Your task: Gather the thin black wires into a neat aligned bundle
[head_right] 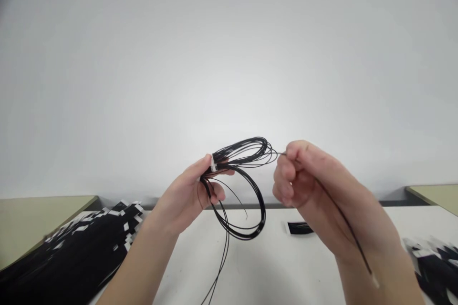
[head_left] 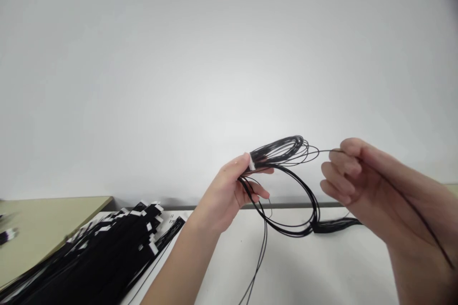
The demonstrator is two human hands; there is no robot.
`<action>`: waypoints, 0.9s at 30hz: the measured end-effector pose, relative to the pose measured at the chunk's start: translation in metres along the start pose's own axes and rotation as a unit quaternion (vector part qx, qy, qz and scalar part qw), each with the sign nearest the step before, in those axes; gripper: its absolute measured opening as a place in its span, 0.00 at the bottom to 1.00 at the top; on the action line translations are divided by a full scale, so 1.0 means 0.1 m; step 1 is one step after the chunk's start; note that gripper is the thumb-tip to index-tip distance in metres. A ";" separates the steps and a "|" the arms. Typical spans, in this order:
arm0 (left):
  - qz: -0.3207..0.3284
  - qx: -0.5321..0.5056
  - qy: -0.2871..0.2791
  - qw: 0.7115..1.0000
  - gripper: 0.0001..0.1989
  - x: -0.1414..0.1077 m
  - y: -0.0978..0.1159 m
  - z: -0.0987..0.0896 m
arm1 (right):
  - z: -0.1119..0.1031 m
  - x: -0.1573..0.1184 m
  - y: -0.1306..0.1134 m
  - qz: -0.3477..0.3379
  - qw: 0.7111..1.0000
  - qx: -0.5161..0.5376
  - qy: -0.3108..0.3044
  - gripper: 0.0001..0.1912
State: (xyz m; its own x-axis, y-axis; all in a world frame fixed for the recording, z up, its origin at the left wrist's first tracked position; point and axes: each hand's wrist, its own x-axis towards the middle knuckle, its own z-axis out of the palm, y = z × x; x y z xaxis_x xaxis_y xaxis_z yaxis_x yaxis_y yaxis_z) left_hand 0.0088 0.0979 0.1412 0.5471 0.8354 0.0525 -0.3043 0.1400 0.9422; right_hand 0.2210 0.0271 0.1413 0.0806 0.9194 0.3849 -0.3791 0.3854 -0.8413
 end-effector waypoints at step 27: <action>-0.005 0.037 -0.081 0.996 0.15 -0.01 0.02 0.01 | 0.26 -0.08 0.10 -0.229 0.849 -0.477 0.014 0.05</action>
State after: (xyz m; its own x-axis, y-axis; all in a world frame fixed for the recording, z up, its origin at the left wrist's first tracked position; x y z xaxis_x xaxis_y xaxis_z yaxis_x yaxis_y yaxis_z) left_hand 0.0083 0.0969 0.1433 0.6710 0.7360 0.0902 -0.2433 0.1036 0.9644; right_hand 0.1926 0.0217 0.1392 0.0448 0.6525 0.7565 0.6147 0.5789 -0.5357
